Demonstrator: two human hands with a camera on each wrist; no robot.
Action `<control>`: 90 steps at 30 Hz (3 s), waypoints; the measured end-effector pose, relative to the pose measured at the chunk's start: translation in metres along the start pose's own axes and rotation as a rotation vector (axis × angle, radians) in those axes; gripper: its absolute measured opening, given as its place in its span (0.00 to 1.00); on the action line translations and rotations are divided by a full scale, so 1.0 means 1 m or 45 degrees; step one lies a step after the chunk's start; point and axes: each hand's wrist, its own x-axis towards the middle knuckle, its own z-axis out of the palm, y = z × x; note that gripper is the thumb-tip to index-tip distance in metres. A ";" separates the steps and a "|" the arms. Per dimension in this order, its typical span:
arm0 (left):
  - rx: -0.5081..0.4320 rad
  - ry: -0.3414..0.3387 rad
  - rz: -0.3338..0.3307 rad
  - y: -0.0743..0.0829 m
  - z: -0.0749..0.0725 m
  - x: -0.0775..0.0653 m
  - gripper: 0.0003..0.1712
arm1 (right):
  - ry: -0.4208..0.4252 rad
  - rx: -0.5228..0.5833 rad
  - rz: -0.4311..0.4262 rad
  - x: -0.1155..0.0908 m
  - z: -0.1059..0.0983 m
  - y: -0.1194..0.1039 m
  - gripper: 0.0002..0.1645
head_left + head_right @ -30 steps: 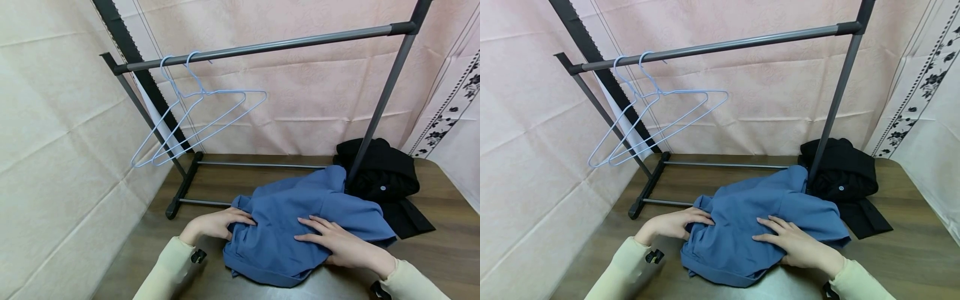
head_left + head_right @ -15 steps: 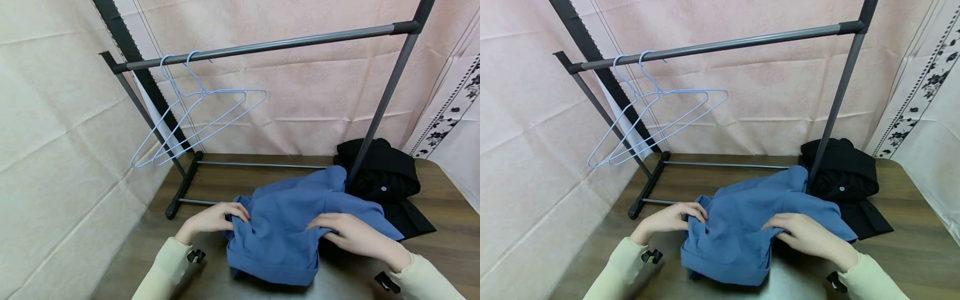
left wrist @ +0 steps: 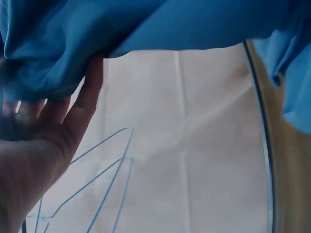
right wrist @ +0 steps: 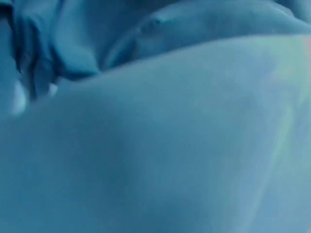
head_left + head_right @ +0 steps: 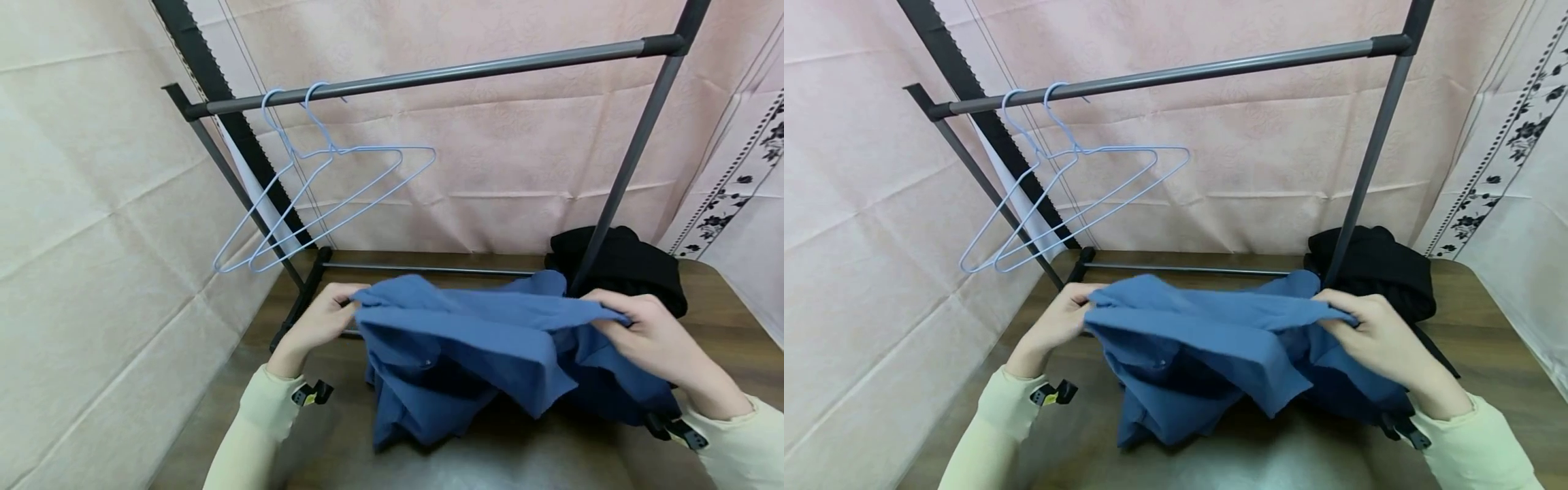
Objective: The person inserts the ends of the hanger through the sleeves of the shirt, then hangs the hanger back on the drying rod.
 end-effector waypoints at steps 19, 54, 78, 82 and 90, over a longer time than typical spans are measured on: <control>0.185 0.110 -0.446 -0.038 -0.011 0.026 0.10 | -0.160 -0.065 0.555 -0.008 -0.001 0.041 0.10; 0.437 -0.019 -0.664 -0.076 0.050 0.036 0.32 | -0.311 -0.205 0.492 -0.014 0.054 0.030 0.19; 0.480 -0.290 -0.607 -0.072 0.068 0.030 0.31 | -0.434 -0.166 0.581 -0.025 0.085 0.039 0.22; 0.500 -0.316 -0.543 -0.067 0.059 0.027 0.31 | -0.409 -0.161 0.578 -0.020 0.074 0.037 0.21; 0.503 -0.278 -0.430 -0.050 0.027 0.028 0.30 | -0.351 -0.201 0.499 -0.006 0.048 0.032 0.18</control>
